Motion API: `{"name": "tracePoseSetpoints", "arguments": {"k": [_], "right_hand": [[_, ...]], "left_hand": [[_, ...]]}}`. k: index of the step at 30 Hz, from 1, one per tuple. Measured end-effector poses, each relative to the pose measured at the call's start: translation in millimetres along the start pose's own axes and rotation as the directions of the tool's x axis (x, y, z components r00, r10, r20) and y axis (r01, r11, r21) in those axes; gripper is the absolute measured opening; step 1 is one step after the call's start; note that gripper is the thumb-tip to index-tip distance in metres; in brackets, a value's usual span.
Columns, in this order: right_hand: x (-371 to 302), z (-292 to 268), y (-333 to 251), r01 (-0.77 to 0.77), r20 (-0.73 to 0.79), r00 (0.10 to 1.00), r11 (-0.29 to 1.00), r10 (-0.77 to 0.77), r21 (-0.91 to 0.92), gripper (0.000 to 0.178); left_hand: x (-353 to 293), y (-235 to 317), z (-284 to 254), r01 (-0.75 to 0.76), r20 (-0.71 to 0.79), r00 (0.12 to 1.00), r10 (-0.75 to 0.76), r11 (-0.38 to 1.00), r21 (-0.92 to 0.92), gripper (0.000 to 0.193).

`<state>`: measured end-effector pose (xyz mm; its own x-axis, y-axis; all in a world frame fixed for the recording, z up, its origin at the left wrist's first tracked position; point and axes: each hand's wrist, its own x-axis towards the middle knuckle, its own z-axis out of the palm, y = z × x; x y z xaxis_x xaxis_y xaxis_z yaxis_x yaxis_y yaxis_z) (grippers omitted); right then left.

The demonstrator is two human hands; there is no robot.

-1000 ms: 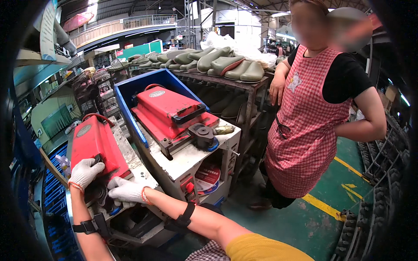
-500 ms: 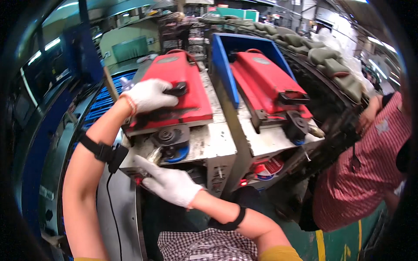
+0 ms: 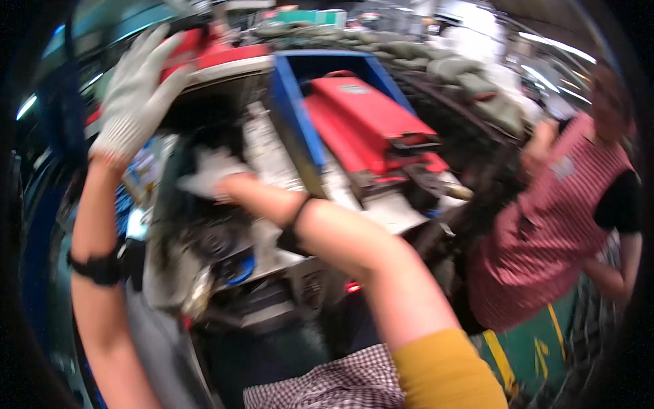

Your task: Insert shoes into an industrial heat-press or molding machine to attach soles and shape the footwear.

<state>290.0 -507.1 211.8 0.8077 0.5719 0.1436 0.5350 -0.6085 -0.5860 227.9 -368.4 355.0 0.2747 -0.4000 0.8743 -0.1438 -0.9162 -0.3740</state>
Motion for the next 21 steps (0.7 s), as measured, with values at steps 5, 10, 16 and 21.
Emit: {"name": "tracePoseSetpoints", "arguments": {"k": [5, 10, 16, 21], "right_hand": [[37, 29, -24, -0.099, 0.054, 0.991, 0.947, 0.121, -0.307, 0.093], [13, 2, 4, -0.140, -0.064, 0.987, 0.980, 0.151, 0.142, 0.086], [-72, -8, -20, -0.247, 0.203, 0.960, 0.244, 0.190, 0.938, 0.040], [-140, -1, -79, -0.043, 0.057, 0.990, 0.108, -0.129, 0.993, 0.062]], "left_hand": [[-41, 10, -30, 0.057, 0.075, 0.996, -0.057, 0.998, -0.002, 0.068], [-108, 34, -65, 0.563, 0.419, 0.825, -0.379, 0.493, -0.663, 0.076], [-208, 15, -77, 0.626, 0.855, 0.397, -0.333, -0.583, -0.518, 0.067], [-172, 71, -117, 0.197, 0.887, 0.431, -0.168, -0.941, -0.274, 0.051]]}}
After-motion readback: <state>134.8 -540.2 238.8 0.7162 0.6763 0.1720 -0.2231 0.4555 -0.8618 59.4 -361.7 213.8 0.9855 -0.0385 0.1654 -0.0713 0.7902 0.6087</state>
